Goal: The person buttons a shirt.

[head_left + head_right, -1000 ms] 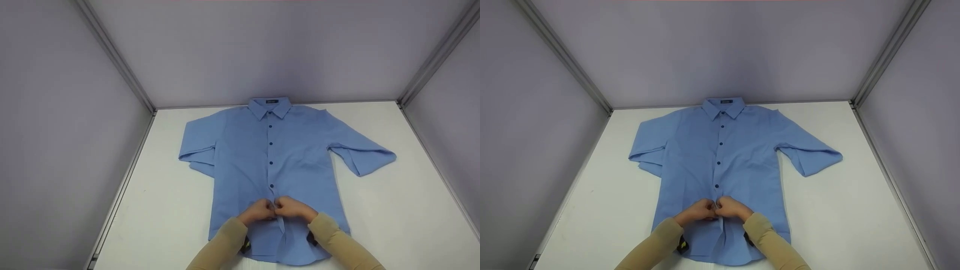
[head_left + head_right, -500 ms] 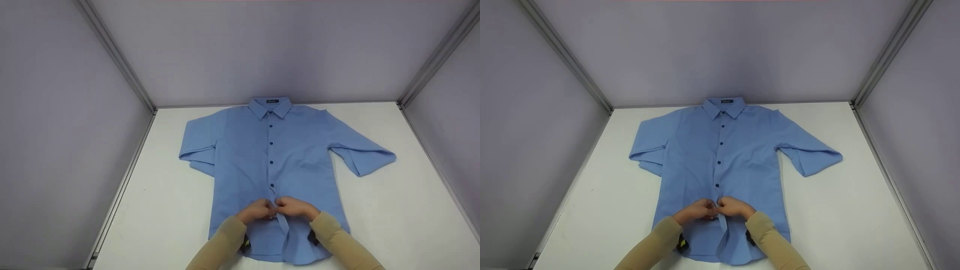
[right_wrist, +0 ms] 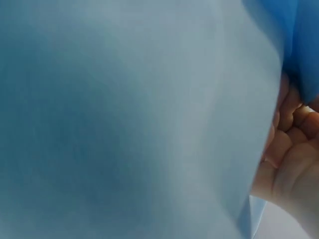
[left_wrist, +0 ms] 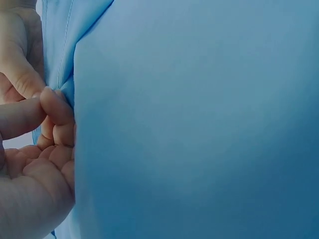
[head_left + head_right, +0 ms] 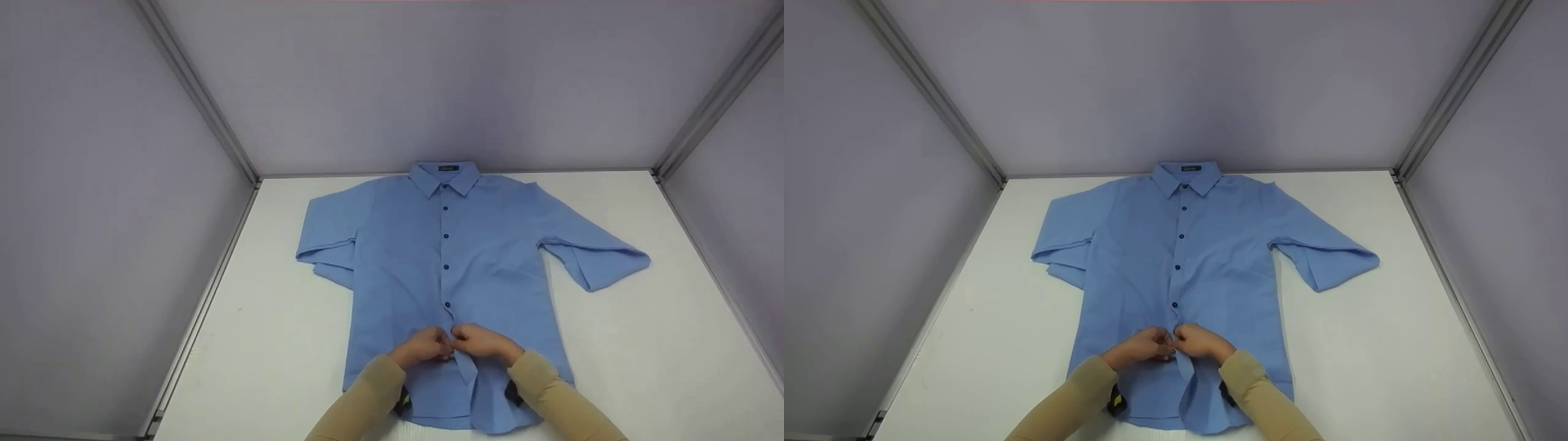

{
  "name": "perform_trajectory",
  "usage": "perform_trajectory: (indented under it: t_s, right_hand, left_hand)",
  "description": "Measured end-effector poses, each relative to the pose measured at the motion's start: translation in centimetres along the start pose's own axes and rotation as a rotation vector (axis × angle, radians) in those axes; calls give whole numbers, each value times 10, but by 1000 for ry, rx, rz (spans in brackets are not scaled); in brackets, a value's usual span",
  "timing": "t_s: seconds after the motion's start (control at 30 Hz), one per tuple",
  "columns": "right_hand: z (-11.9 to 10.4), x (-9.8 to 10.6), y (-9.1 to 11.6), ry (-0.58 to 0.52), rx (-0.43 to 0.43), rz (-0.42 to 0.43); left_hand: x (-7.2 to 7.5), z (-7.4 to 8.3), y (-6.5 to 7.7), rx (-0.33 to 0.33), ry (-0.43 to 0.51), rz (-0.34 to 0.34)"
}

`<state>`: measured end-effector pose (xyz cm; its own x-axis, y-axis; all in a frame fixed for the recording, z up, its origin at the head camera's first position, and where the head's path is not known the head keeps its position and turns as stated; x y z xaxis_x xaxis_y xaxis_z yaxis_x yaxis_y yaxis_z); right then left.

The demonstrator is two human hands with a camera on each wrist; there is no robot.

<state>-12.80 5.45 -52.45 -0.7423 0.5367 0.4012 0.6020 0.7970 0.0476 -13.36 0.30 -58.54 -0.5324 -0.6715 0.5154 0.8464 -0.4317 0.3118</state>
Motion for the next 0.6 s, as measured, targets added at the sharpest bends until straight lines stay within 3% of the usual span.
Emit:
perform_trajectory:
  t_s: [0.13,0.33,0.53,0.6]
  right_hand:
    - [8,-1,1,18,-8,14]
    - [35,0,-1,36,3,50]
    - [44,-1,3,-192,-43,23]
    - [44,-1,4,-217,-43,14]
  left_hand:
    - [-1,-5,2,63,49,34]
    - [0,-7,1,81,79,75]
    - [0,-8,2,83,98,99]
    - [0,-8,3,81,93,95]
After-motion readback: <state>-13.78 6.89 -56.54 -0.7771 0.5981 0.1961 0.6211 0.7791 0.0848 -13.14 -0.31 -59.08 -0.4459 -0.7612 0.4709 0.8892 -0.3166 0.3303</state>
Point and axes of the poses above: each hand's wrist, its own y-axis away from the middle knuckle, its own x-axis out of the back of the hand, z = x × y, the point moved 8 cm from there along -y, towards the middle knuckle, and after that the axes turned 15 degrees about -y, right-handed, at the moved point
